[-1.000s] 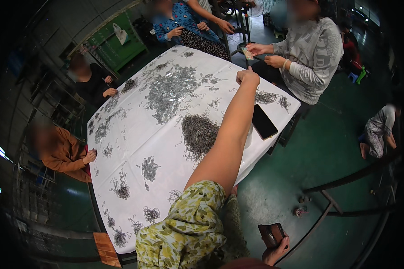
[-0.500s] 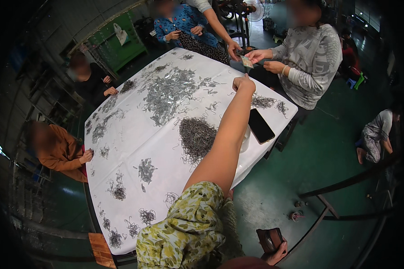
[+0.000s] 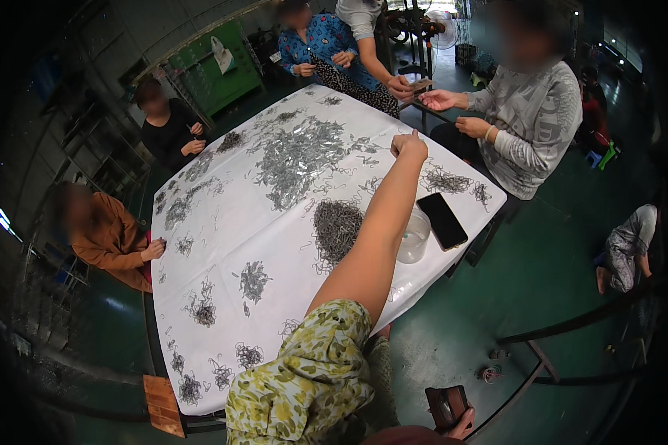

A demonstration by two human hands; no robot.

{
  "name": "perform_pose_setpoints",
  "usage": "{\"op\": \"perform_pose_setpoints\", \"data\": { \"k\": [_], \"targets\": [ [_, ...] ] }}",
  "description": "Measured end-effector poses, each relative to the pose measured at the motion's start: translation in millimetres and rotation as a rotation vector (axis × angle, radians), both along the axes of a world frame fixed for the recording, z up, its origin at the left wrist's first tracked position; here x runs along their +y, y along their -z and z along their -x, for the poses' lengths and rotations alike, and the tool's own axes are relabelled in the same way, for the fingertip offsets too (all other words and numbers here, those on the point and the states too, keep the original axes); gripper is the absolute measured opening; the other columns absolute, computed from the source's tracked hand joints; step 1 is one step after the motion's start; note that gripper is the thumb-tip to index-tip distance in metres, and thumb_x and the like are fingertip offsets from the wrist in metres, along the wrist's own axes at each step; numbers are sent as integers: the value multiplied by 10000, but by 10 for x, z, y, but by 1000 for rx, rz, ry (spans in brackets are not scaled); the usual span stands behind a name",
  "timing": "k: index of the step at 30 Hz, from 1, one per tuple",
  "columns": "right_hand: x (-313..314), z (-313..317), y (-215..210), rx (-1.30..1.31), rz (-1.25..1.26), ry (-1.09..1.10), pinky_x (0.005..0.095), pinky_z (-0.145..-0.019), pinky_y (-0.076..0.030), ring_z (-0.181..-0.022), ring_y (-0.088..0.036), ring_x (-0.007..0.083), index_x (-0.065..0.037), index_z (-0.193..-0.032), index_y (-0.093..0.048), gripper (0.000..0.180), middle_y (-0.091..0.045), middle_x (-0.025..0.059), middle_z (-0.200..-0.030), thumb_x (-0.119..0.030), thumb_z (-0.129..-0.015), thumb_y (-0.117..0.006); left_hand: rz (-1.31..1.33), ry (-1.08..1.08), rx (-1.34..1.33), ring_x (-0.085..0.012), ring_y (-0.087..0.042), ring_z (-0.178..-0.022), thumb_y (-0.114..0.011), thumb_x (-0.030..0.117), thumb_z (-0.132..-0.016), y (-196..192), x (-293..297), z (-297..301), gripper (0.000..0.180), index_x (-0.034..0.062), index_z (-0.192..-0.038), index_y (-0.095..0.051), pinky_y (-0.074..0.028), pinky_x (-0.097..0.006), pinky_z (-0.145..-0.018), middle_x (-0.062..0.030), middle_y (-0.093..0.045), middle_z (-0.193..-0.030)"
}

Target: The person sits at a table and repeatedly picks up small metal wire pieces, likely paperclips, from a white surface, then places them into piles. The person also opens a wallet, removes banknotes, and hands them to coworkers at the table.

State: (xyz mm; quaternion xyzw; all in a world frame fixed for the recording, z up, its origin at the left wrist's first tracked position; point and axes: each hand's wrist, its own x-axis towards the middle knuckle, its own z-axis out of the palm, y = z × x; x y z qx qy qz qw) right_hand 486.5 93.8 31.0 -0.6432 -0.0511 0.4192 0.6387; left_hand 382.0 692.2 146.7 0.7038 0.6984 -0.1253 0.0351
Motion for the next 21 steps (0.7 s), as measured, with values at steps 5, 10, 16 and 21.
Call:
{"op": "perform_pose_setpoints", "data": {
  "k": [5,10,16,21],
  "targets": [
    [122,-23,284,-133,-215,13,387,-514,-560,-654,-621,285,42,-1022,-494,462,-585,183,-867,-405,-927,-427,1,-16,3,-178,-648,-656,-553,277,-838,-111,2,56,768,223,-1462,-110,-461,-302,-380,-22,-563,-1229],
    [134,59,170,-110,-191,33,383,-523,-557,-639,-613,280,41,-1019,-493,470,-582,178,-859,-415,-931,-422,17,-24,0,-180,-651,-664,-569,286,-821,-146,-26,161,789,224,-1462,-113,-466,-313,-386,-16,-539,-1266],
    [-46,89,174,-149,-230,-10,382,-504,-562,-624,-624,281,42,-1007,-497,473,-593,170,-829,-419,-926,-435,45,-51,-89,-234,-602,-1031,-510,180,-853,-355,-311,290,706,197,-1457,-146,-535,-429,-703,-52,-547,-1256],
    [-158,206,-46,-160,-191,56,388,-493,-563,-629,-630,283,38,-995,-503,464,-596,173,-824,-417,-911,-471,2,-31,-94,-240,-617,-1009,-503,161,-850,-567,-549,395,533,166,-1368,-375,-537,-440,-690,-63,-576,-1221]
  ]
}}
